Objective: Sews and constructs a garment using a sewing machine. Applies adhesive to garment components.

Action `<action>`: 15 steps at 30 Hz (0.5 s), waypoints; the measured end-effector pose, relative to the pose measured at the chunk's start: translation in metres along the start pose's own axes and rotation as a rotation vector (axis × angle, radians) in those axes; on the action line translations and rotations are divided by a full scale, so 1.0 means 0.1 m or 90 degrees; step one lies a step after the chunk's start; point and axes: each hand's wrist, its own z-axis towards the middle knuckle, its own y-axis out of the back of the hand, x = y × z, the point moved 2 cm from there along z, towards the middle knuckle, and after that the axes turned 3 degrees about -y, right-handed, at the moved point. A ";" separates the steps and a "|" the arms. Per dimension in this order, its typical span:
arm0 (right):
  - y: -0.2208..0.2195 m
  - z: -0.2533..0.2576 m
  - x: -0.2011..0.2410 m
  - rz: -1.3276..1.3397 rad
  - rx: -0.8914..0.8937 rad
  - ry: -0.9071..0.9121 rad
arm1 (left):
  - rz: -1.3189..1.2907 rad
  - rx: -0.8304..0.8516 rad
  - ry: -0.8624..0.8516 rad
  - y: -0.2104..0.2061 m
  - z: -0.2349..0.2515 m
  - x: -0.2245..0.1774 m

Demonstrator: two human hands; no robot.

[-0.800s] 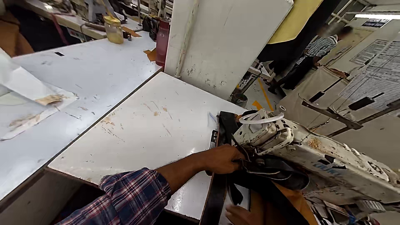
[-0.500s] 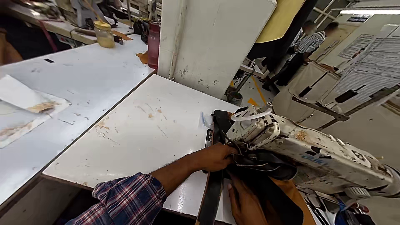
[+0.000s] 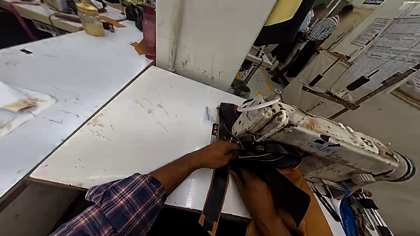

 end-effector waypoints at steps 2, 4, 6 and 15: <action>-0.03 0.06 0.05 -0.061 -0.033 0.013 | 0.011 -0.006 -0.001 0.01 0.00 0.00; -0.07 0.07 0.07 -0.108 -0.059 0.025 | 0.019 -0.014 -0.015 0.01 0.00 0.03; -0.07 0.04 0.08 -0.132 -0.076 0.047 | 0.033 -0.011 -0.037 0.00 -0.01 0.06; 1.10 0.25 -0.49 0.038 0.038 0.305 | 0.172 0.169 -0.200 -0.23 -0.29 0.02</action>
